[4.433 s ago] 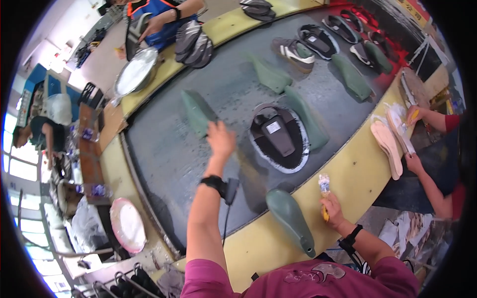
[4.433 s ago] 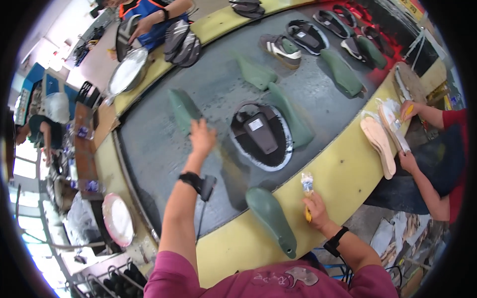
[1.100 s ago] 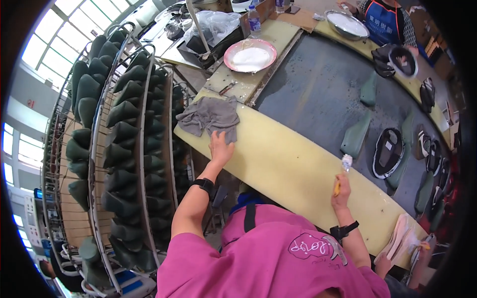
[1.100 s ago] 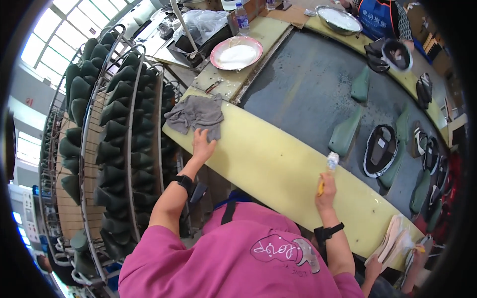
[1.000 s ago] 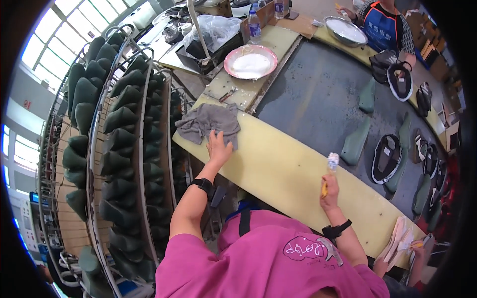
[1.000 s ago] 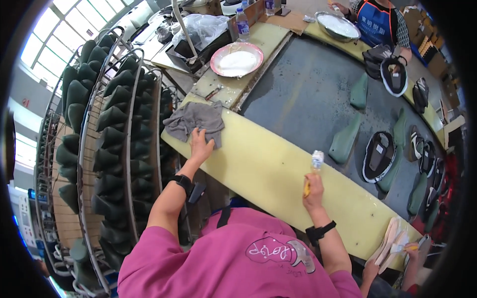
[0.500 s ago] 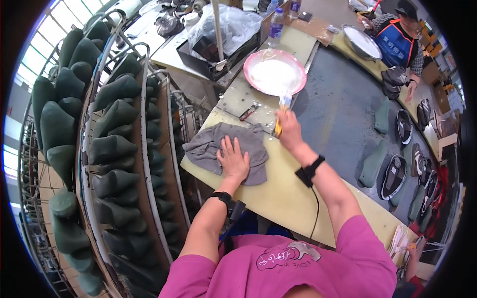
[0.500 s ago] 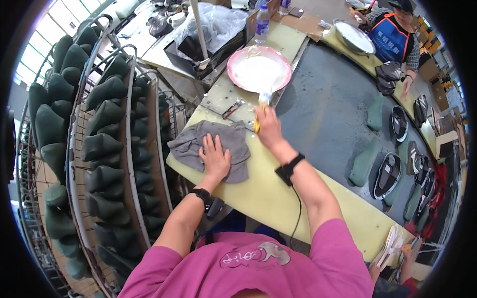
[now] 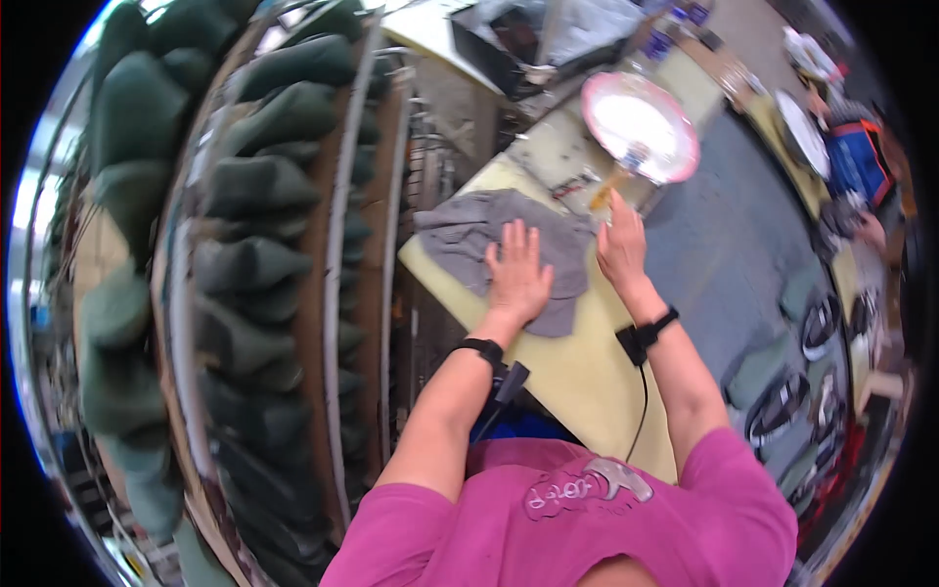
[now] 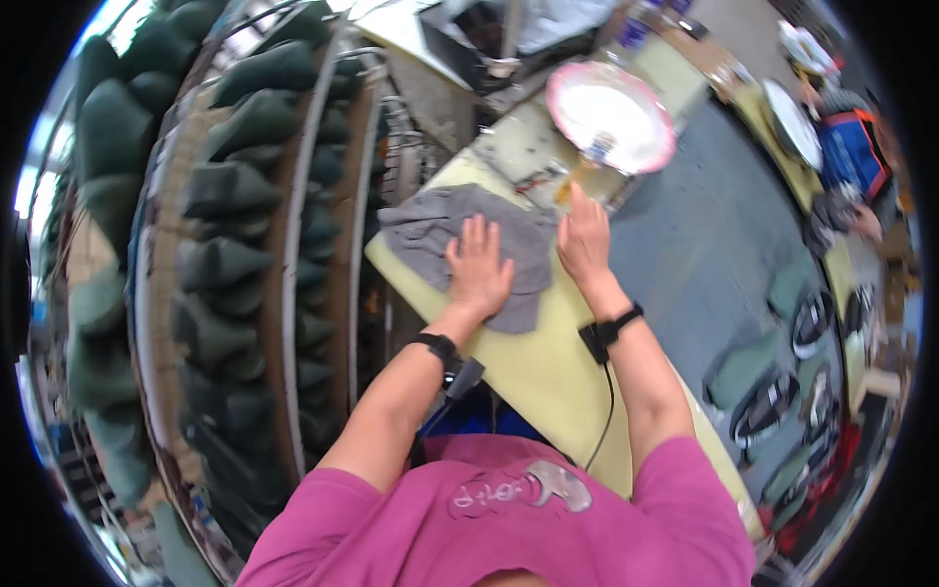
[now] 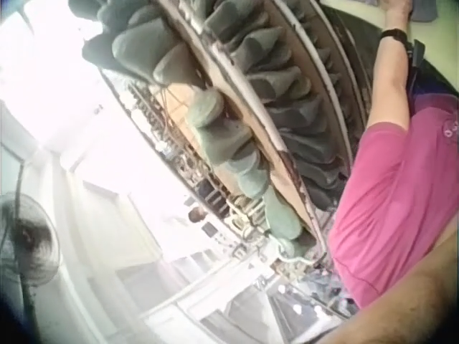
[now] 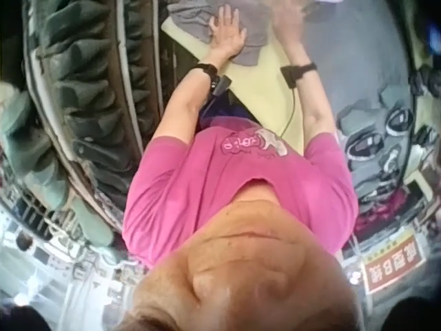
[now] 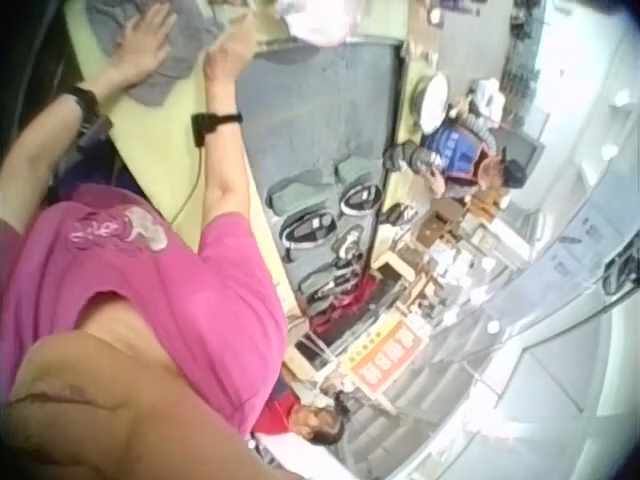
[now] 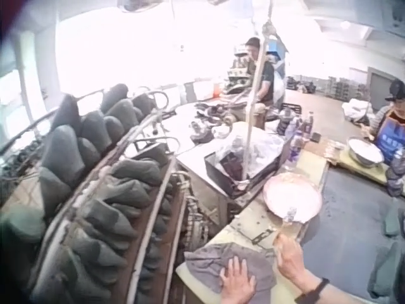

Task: The recorder is applying glue to shoe lasts and uppers using a brush, then placing them onto a conveyor belt in a factory setting.

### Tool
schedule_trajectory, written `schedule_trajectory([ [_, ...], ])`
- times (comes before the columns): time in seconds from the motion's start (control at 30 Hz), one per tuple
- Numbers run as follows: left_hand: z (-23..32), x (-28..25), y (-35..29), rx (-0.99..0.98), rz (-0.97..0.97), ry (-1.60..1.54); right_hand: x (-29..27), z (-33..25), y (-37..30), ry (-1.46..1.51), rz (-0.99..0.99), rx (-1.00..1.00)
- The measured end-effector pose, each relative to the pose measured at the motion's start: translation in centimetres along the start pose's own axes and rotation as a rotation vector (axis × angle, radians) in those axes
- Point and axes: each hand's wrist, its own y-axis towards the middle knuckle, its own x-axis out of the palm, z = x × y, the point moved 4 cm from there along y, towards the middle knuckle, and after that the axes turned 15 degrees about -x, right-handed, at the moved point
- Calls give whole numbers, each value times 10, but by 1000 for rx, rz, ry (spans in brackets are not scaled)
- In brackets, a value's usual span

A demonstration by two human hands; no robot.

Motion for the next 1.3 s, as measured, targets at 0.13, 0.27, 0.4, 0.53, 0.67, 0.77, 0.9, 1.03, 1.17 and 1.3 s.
schedule_trajectory([
  [0.13, 21, 20, 0, 43, -33, 7, 26, -49, -60, 36, -303, -193],
  [0.27, 2, 22, -22, -9, -18, -81, 12, -63, -92, 129, -457, -199],
  [0.4, -17, -7, -63, -164, -268, 123, 13, -58, -113, 140, -580, -247],
  [0.53, -21, -82, -150, -225, -185, -259, 4, -36, -113, 73, -545, -208],
  [0.67, -46, -216, -265, -297, 214, -287, 16, -42, -110, 188, -543, -245],
  [0.77, -19, -326, -314, -239, 550, -181, 25, -45, -86, 320, -467, -151],
  [0.9, 14, -428, -349, -50, 761, 106, -74, -169, 8, 763, -273, -368],
  [1.03, 9, -502, -368, 26, 736, 361, -183, -309, 74, 958, -281, -819],
  [1.17, -19, -568, -384, -191, 483, 347, -225, -398, 125, 1039, -200, -1036],
  [1.3, -75, -601, -371, -381, 91, 304, -210, -463, 167, 889, -218, -1142],
])
